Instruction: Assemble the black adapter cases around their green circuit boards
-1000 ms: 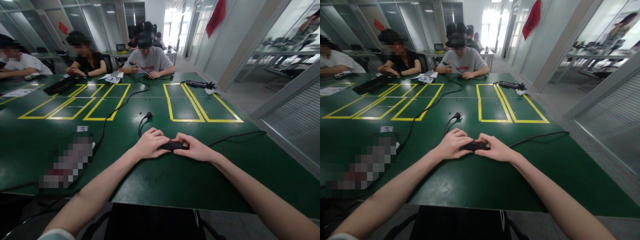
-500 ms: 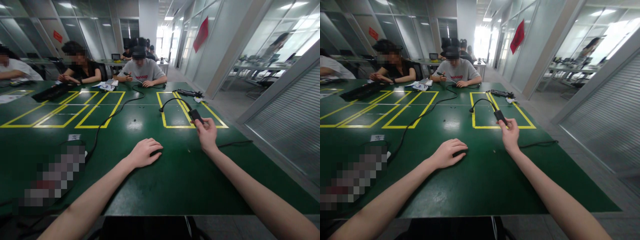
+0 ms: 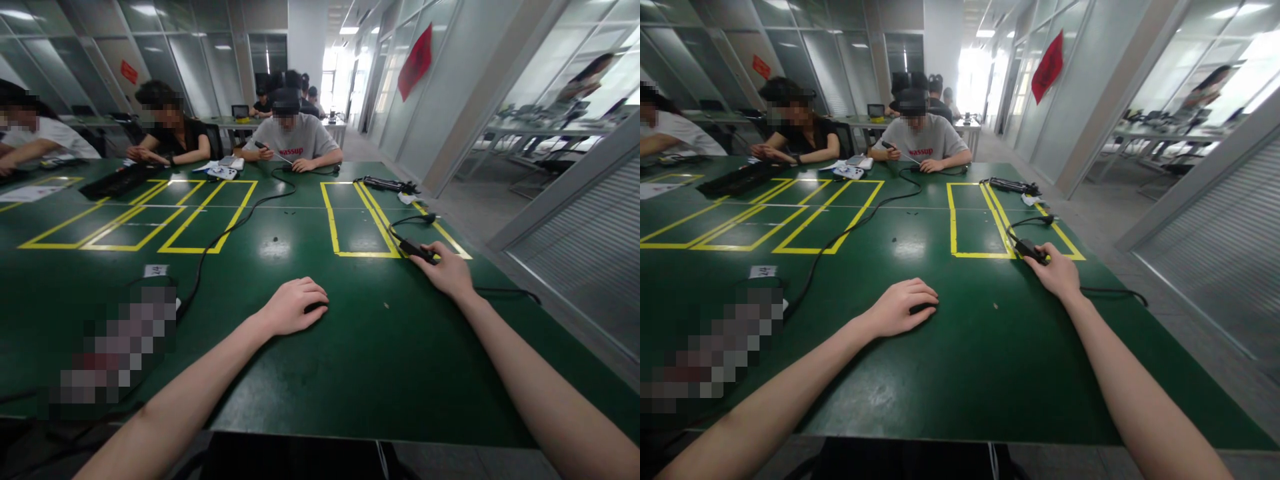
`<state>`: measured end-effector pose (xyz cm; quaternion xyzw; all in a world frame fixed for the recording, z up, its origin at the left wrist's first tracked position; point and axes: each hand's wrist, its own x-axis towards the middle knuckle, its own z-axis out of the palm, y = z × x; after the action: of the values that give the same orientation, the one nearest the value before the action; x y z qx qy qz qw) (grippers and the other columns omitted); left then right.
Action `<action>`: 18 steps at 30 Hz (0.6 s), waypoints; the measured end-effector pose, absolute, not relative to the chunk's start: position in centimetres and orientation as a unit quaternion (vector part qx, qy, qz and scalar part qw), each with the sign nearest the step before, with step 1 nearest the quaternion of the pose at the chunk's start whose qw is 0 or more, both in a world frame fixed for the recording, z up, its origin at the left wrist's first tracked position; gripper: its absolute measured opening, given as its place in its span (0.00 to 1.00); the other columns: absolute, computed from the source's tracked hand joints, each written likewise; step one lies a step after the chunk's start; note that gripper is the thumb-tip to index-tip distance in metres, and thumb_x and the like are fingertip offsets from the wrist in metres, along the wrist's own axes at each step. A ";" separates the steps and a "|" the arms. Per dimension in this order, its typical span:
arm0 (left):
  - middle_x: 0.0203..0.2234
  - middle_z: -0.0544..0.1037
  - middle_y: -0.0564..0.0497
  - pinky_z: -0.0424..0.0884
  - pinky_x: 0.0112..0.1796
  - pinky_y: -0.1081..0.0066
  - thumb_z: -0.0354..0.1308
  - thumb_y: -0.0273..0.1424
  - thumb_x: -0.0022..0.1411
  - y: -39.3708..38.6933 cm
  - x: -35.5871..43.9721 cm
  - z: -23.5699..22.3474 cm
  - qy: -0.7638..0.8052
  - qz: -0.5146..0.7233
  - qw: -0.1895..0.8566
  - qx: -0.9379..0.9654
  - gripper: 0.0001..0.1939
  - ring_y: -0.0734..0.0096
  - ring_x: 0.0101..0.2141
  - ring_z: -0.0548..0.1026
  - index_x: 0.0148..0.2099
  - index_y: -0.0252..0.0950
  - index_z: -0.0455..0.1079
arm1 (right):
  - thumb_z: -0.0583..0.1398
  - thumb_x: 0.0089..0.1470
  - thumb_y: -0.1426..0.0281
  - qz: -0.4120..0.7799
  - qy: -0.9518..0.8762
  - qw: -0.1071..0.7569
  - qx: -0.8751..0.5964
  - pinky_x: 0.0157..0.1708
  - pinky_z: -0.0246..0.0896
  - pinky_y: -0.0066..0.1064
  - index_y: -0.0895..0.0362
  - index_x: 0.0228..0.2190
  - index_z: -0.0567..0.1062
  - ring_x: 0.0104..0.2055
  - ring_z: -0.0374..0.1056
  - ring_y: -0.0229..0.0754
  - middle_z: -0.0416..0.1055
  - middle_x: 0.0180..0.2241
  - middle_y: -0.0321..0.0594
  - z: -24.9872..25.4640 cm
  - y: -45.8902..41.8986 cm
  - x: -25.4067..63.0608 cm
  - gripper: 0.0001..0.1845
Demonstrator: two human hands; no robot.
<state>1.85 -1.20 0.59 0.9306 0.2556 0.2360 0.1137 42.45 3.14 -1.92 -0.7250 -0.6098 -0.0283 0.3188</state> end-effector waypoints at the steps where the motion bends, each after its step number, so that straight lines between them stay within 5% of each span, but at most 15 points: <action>1: 0.43 0.83 0.47 0.77 0.47 0.63 0.57 0.31 0.71 -1.2 1.8 0.6 0.256 0.236 0.115 0.930 0.09 0.64 0.44 0.79 0.44 0.37 0.79 | 0.63 0.50 0.48 -0.016 -0.628 0.311 -0.713 0.28 0.62 0.36 0.50 0.37 0.76 0.31 0.73 0.52 0.80 0.36 0.44 -2.0 3.2 42.5 0.21; 13: 0.44 0.84 0.46 0.77 0.48 0.61 0.56 0.32 0.71 -1.1 1.8 0.8 0.253 0.234 0.119 0.931 0.10 0.63 0.44 0.79 0.45 0.37 0.79 | 0.65 0.49 0.51 -0.052 -0.544 0.299 -0.782 0.33 0.66 0.40 0.53 0.41 0.78 0.35 0.74 0.54 0.79 0.38 0.48 -2.3 4.0 43.1 0.23; 18: 0.44 0.84 0.47 0.77 0.48 0.62 0.57 0.32 0.71 -1.1 1.9 0.8 0.255 0.234 0.121 0.930 0.09 0.64 0.44 0.80 0.44 0.38 0.79 | 0.58 0.58 0.51 -0.031 -0.523 0.331 -0.785 0.39 0.68 0.43 0.53 0.48 0.77 0.39 0.75 0.56 0.80 0.41 0.49 -2.9 4.6 43.5 0.24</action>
<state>1.87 -1.11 0.78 0.9302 0.2552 0.2344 0.1211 43.51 4.59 -2.95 -0.7846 -0.5232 -0.0309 0.3311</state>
